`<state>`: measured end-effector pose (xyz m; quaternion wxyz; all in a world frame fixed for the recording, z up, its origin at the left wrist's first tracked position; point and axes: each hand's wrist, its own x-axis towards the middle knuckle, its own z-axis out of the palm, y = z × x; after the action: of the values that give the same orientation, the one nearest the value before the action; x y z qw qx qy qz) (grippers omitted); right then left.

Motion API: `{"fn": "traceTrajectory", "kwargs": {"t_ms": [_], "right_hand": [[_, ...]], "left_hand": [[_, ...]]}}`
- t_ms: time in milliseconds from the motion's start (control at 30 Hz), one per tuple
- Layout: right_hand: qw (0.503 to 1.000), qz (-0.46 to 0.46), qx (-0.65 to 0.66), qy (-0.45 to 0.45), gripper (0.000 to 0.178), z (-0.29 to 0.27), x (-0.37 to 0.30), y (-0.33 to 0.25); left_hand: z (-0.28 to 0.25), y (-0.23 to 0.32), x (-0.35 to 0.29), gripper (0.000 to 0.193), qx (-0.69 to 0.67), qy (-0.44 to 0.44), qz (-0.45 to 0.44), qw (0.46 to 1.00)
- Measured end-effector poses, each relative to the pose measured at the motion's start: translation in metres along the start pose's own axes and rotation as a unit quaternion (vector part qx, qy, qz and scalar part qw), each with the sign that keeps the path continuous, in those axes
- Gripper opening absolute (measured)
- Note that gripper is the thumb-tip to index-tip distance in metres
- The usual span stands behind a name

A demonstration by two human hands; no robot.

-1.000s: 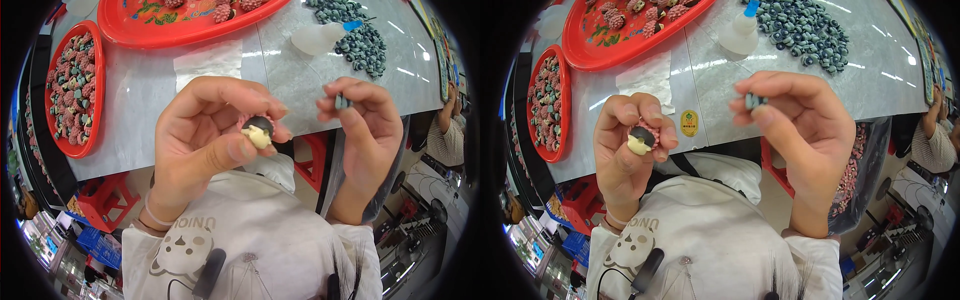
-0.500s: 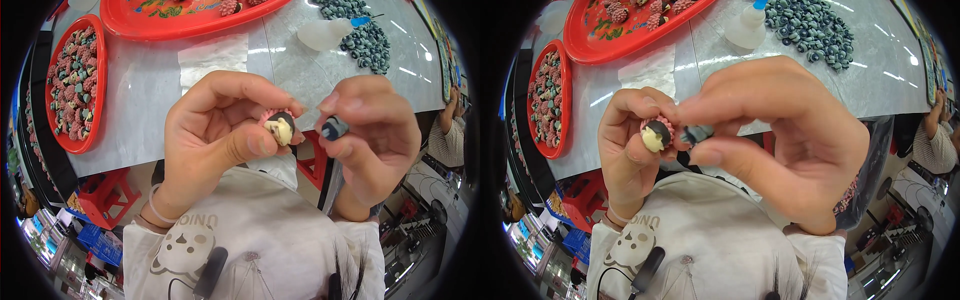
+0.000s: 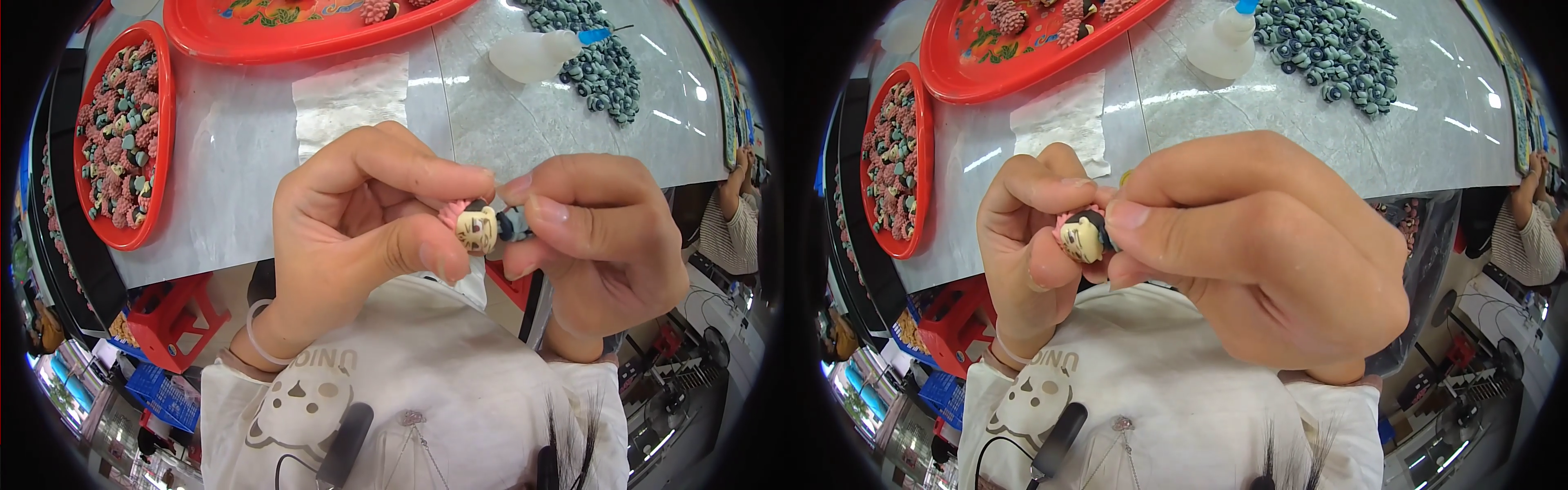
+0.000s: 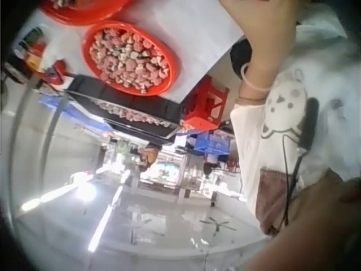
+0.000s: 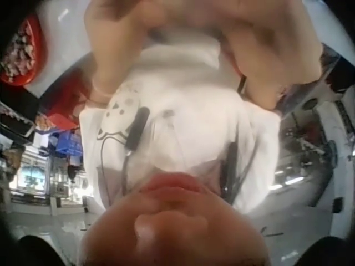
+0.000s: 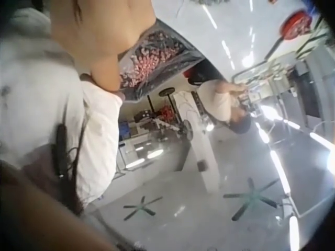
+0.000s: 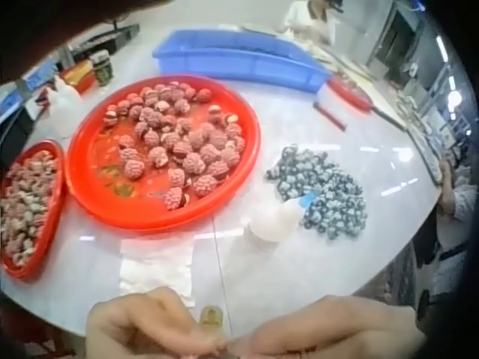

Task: The person glues small plastic figurine heads onto figurine bodies with a glue bottle.

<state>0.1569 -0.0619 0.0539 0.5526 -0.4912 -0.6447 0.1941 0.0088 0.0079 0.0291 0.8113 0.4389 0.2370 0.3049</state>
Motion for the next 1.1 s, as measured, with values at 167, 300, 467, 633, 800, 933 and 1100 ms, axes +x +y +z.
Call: {"fn": "traceTrajectory", "kwargs": {"t_ms": [167,300,467,633,800,933,1100], "right_hand": [[0.994,-0.041,-0.099,0.021,0.026,0.006,-0.002,0.001],[0.992,-0.039,-0.117,0.017,0.027,0.009,-0.005,-0.002],[0.988,-0.078,-0.129,0.032,0.031,0.006,0.003,-0.003],[0.968,0.093,-0.147,0.184,0.035,-0.031,-0.009,0.018],[0.965,0.187,-0.162,0.082,0.033,-0.013,0.01,0.041],[0.969,0.198,-0.08,0.123,0.034,-0.015,0.011,0.035],[0.954,0.203,0.037,0.217,0.046,-0.042,-0.011,0.02]], "left_hand": [[-0.004,0.002,0.0,0.038,0.042,-0.003,0.027,0.999],[0.006,0.008,0.002,0.038,0.066,0.027,0.036,0.997],[-0.01,0.032,-0.002,0.043,0.165,0.022,0.116,0.979],[-0.06,0.095,0.012,0.025,0.446,0.236,0.218,0.835],[-0.048,0.103,0.06,0.021,0.648,0.018,0.186,0.738],[-0.053,0.081,0.091,0.02,0.755,-0.046,0.172,0.631],[-0.041,0.078,0.07,0.009,0.465,0.015,0.145,0.873]]}}
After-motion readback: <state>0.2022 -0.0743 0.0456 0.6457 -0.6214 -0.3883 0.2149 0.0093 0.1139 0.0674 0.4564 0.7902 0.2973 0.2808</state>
